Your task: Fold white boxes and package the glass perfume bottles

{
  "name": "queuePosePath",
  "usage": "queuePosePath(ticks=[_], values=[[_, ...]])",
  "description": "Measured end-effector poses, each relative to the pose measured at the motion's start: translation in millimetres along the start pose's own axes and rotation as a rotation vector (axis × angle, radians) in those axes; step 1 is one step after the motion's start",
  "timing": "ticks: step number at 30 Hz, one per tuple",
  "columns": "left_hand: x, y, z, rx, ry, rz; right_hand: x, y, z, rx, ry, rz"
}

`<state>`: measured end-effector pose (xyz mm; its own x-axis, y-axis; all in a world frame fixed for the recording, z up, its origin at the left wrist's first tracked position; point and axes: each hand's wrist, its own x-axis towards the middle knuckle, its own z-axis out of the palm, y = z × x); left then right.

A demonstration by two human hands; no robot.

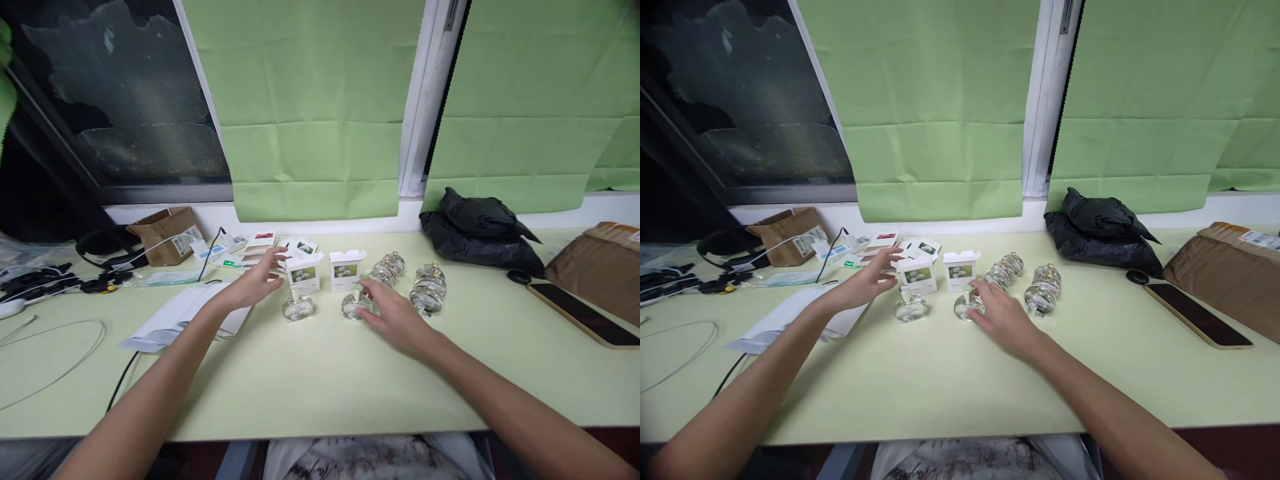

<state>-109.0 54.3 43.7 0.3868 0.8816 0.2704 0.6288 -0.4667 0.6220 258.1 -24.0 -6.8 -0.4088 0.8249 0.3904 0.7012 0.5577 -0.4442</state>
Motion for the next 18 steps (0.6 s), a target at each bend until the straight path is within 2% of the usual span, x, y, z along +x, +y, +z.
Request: queuePosePath(ticks=[5, 8, 10, 13, 16, 18], values=[[-0.1, -0.2, 8.8, -0.08, -0.006, -0.068, -0.3, -0.5, -1.9, -0.039, 0.089, -0.034], [3.5, -4.3, 18.2, -0.128, 0.047, -0.107, -0.9, -7.7, -4.3, -0.116, 0.21, -0.149], [6.3, -6.7, 25.6, -0.146, 0.074, -0.118, -1.4, -20.1, -6.4, -0.137, 0.23, -0.256], [9.1, -9.1, 35.2, -0.19, 0.103, -0.094, 0.3, -46.1, -6.1, -0.042, 0.074, -0.355], [8.2, -10.8, 37.8, -0.273, 0.104, -0.075, 8.1, -67.1, 4.7, 0.162, -0.097, -0.265], [5.0, -12.1, 33.8, -0.286, 0.108, -0.082, 16.8, -73.4, 18.0, 0.25, -0.144, -0.203]])
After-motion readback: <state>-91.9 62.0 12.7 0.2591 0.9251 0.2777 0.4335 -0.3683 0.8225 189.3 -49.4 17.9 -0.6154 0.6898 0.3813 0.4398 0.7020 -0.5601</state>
